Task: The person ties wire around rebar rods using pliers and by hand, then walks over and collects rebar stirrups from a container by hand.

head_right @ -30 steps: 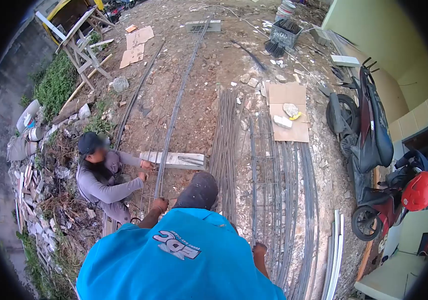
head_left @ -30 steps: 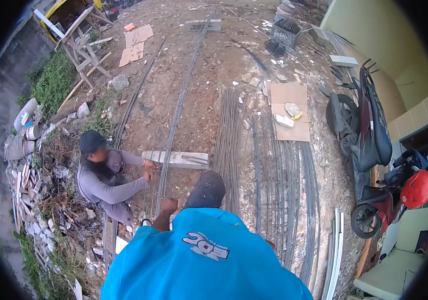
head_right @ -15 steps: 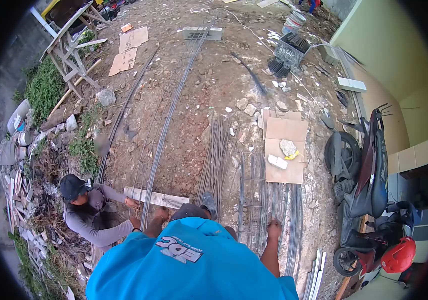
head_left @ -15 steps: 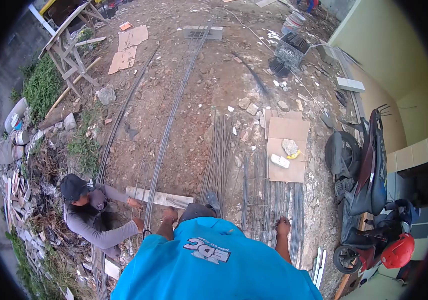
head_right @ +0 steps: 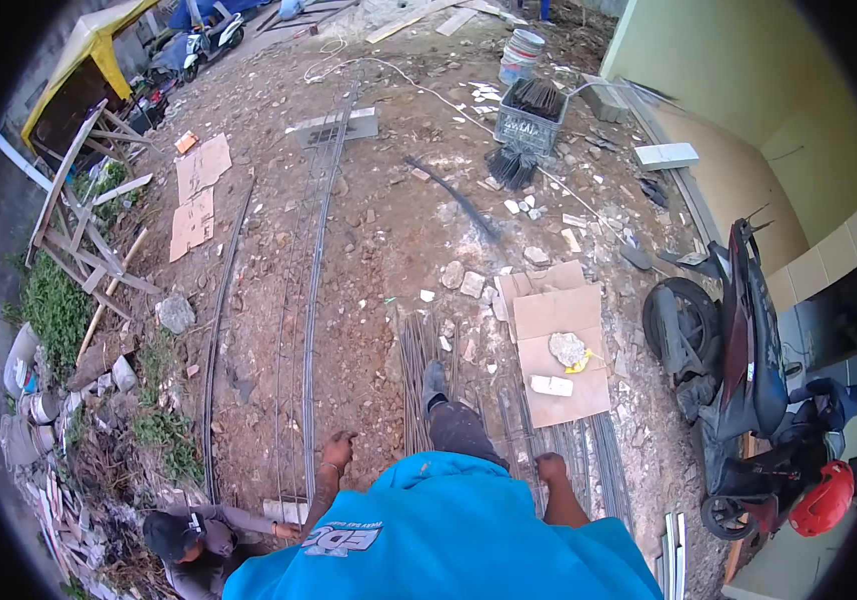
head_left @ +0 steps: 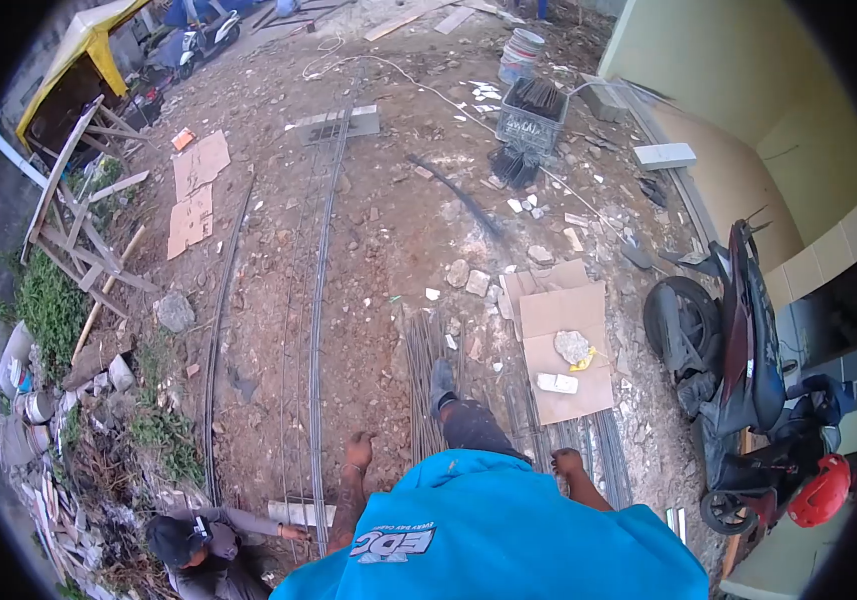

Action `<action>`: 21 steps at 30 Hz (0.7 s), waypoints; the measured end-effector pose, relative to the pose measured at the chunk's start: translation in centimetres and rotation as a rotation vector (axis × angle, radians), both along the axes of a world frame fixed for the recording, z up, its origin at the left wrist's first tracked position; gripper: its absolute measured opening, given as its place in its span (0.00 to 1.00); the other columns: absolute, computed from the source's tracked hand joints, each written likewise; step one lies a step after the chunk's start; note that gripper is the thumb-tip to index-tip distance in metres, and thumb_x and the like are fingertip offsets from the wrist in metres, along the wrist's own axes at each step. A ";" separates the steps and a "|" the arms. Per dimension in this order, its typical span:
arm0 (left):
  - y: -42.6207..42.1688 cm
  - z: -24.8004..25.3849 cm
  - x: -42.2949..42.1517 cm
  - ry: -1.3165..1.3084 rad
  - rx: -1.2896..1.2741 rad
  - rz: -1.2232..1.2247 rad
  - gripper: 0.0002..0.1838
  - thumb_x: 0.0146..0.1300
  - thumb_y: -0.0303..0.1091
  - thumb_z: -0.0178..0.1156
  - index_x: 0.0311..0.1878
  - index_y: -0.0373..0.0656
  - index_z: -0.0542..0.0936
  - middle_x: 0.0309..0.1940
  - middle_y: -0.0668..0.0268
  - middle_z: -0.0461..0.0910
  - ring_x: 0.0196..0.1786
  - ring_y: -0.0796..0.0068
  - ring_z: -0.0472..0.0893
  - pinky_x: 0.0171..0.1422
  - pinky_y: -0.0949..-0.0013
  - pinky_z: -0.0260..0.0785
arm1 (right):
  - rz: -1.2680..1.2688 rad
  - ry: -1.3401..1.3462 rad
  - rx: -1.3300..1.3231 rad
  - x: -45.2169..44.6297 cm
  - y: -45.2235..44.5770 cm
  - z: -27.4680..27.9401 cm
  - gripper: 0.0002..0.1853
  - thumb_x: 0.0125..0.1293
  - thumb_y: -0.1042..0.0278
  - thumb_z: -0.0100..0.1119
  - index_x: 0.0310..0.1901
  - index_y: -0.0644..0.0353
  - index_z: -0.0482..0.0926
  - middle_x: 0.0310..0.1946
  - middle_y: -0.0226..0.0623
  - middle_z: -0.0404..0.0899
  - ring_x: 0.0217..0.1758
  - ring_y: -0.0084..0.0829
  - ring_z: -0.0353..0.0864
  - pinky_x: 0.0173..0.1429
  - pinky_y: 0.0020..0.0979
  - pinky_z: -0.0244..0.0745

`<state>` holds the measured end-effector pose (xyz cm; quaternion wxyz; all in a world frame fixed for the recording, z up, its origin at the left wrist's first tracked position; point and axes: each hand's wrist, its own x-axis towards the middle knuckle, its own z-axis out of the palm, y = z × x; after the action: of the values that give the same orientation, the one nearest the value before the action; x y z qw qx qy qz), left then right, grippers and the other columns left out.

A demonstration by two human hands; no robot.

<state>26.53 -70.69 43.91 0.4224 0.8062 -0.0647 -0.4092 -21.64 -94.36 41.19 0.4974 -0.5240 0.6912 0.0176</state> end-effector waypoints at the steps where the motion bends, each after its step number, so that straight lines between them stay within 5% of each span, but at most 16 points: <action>1: -1.8 3.0 0.3 0.113 0.132 -0.029 0.17 0.64 0.36 0.41 0.39 0.40 0.79 0.15 0.70 0.66 0.16 0.78 0.65 0.18 0.71 0.58 | -0.034 0.002 -0.064 1.1 -2.7 -0.3 0.12 0.59 0.64 0.58 0.36 0.67 0.80 0.22 0.41 0.79 0.18 0.30 0.76 0.21 0.32 0.72; 4: -8.0 0.8 4.5 0.275 0.212 -0.025 0.20 0.64 0.38 0.38 0.37 0.38 0.79 0.13 0.70 0.61 0.14 0.76 0.61 0.16 0.69 0.53 | -0.166 0.059 -0.234 7.1 -12.6 -2.3 0.15 0.59 0.61 0.57 0.37 0.67 0.80 0.24 0.43 0.81 0.23 0.36 0.80 0.27 0.35 0.75; 6: -13.1 0.5 8.3 0.477 0.145 0.296 0.18 0.64 0.39 0.38 0.38 0.39 0.77 0.14 0.71 0.60 0.13 0.77 0.57 0.16 0.70 0.48 | 0.279 0.403 -0.572 11.7 -18.7 -3.6 0.20 0.58 0.56 0.54 0.39 0.68 0.80 0.31 0.48 0.82 0.35 0.44 0.82 0.42 0.40 0.76; 7: -16.3 2.6 10.1 0.456 0.052 0.275 0.16 0.64 0.39 0.39 0.38 0.40 0.75 0.15 0.71 0.59 0.14 0.77 0.57 0.16 0.70 0.47 | 0.178 0.416 -0.234 16.4 -22.0 -0.4 0.23 0.57 0.52 0.52 0.41 0.66 0.80 0.40 0.50 0.80 0.47 0.48 0.78 0.55 0.39 0.71; 8: -20.5 5.5 12.0 0.445 -0.029 0.249 0.15 0.63 0.40 0.40 0.38 0.41 0.73 0.16 0.71 0.59 0.14 0.78 0.56 0.17 0.71 0.45 | 0.277 0.365 -0.152 20.2 -25.6 -0.5 0.22 0.55 0.51 0.53 0.41 0.63 0.81 0.43 0.50 0.78 0.48 0.47 0.77 0.54 0.39 0.71; 11: -32.3 9.6 18.5 0.487 -0.279 0.254 0.08 0.61 0.35 0.42 0.37 0.43 0.69 0.17 0.72 0.57 0.16 0.80 0.56 0.18 0.73 0.46 | 0.311 -0.069 -0.503 35.5 -33.1 5.9 0.16 0.56 0.55 0.56 0.39 0.59 0.80 0.40 0.48 0.79 0.46 0.45 0.78 0.51 0.38 0.72; 12: -35.7 10.2 20.6 0.463 -0.338 0.165 0.08 0.59 0.35 0.44 0.38 0.43 0.70 0.17 0.72 0.59 0.16 0.82 0.58 0.18 0.74 0.48 | 0.370 -0.206 -0.428 40.7 -34.8 12.0 0.18 0.58 0.53 0.55 0.42 0.59 0.79 0.39 0.47 0.79 0.44 0.44 0.78 0.50 0.38 0.72; 14: -42.9 12.2 23.1 0.424 -0.346 0.005 0.10 0.58 0.32 0.44 0.41 0.42 0.71 0.18 0.73 0.60 0.17 0.82 0.59 0.19 0.75 0.51 | 0.500 -0.379 -0.343 48.2 -38.0 15.5 0.23 0.58 0.46 0.56 0.42 0.60 0.79 0.39 0.47 0.79 0.43 0.44 0.78 0.49 0.37 0.71; 17: -53.3 14.4 23.8 0.333 -0.213 -0.392 0.14 0.59 0.29 0.46 0.47 0.41 0.71 0.22 0.73 0.65 0.22 0.82 0.63 0.24 0.76 0.56 | 0.552 -0.464 -0.295 55.3 -41.5 17.0 0.32 0.60 0.40 0.51 0.47 0.67 0.73 0.42 0.57 0.76 0.49 0.54 0.75 0.52 0.43 0.70; 18: -56.6 12.5 24.4 0.254 -0.162 -0.597 0.17 0.60 0.28 0.45 0.53 0.40 0.70 0.27 0.72 0.69 0.25 0.81 0.67 0.27 0.77 0.60 | 0.518 -0.465 -0.332 57.3 -42.9 12.7 0.27 0.63 0.42 0.48 0.42 0.65 0.75 0.41 0.53 0.76 0.48 0.50 0.75 0.51 0.40 0.69; 19: -60.3 12.0 24.2 0.281 -0.104 -0.714 0.17 0.62 0.30 0.43 0.54 0.39 0.69 0.30 0.70 0.71 0.28 0.80 0.69 0.31 0.76 0.62 | 0.421 -0.553 -0.344 57.7 -44.6 15.5 0.26 0.65 0.44 0.46 0.45 0.64 0.75 0.43 0.54 0.75 0.50 0.50 0.74 0.53 0.39 0.68; 20: -63.9 5.8 24.9 0.083 -0.283 -0.977 0.16 0.64 0.31 0.44 0.53 0.38 0.69 0.32 0.67 0.72 0.31 0.77 0.70 0.35 0.74 0.65 | 0.361 -0.581 -0.379 58.6 -47.1 11.6 0.25 0.66 0.47 0.46 0.47 0.64 0.74 0.46 0.56 0.74 0.52 0.49 0.74 0.54 0.38 0.68; 21: -67.8 10.8 23.1 -0.331 -0.426 -1.048 0.17 0.64 0.31 0.45 0.55 0.36 0.68 0.35 0.64 0.72 0.33 0.74 0.70 0.38 0.70 0.66 | 0.250 -0.483 -0.445 58.8 -49.8 12.8 0.22 0.67 0.51 0.45 0.45 0.64 0.75 0.42 0.53 0.77 0.47 0.48 0.76 0.51 0.38 0.69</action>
<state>49.58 -138.49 54.67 0.3007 0.6172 -0.6002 -0.4102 37.21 -144.17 54.04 0.5142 -0.6890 0.4710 -0.1974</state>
